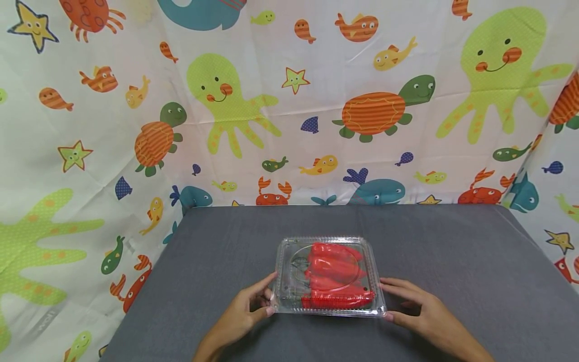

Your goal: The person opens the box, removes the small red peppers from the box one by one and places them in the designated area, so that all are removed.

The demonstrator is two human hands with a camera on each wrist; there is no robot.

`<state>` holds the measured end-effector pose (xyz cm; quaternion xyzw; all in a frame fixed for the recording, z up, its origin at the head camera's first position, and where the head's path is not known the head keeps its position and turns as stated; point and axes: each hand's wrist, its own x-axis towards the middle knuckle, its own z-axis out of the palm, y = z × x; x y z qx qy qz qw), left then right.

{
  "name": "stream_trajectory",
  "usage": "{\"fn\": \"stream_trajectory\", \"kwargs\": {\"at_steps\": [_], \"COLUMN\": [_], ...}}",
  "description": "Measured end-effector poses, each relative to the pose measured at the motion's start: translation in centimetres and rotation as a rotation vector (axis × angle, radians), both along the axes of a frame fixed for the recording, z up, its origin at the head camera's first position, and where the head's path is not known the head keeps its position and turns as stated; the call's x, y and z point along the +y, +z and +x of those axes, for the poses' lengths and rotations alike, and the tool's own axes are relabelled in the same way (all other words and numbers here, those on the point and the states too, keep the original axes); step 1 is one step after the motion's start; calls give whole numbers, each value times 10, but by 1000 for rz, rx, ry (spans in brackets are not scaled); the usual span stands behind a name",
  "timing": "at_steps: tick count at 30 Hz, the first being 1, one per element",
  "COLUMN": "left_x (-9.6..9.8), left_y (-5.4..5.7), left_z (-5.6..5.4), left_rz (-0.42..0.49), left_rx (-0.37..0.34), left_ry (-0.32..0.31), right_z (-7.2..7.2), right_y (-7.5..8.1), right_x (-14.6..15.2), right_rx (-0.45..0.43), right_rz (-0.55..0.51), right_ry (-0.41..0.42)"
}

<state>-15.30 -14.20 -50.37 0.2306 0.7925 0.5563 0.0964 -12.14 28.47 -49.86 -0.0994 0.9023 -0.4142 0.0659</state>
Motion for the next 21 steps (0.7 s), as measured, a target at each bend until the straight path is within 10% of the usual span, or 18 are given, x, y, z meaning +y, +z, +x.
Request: {"fn": "stream_trajectory", "kwargs": {"at_steps": [21], "left_x": [-4], "left_y": [-2], "left_z": [0], "left_rz": [-4], "left_rx": [-20], "left_ry": [4], "right_z": [1], "right_y": [2], "right_x": [-4], "right_rx": [-4], "right_rz": [13], "right_ry": [-44]}}
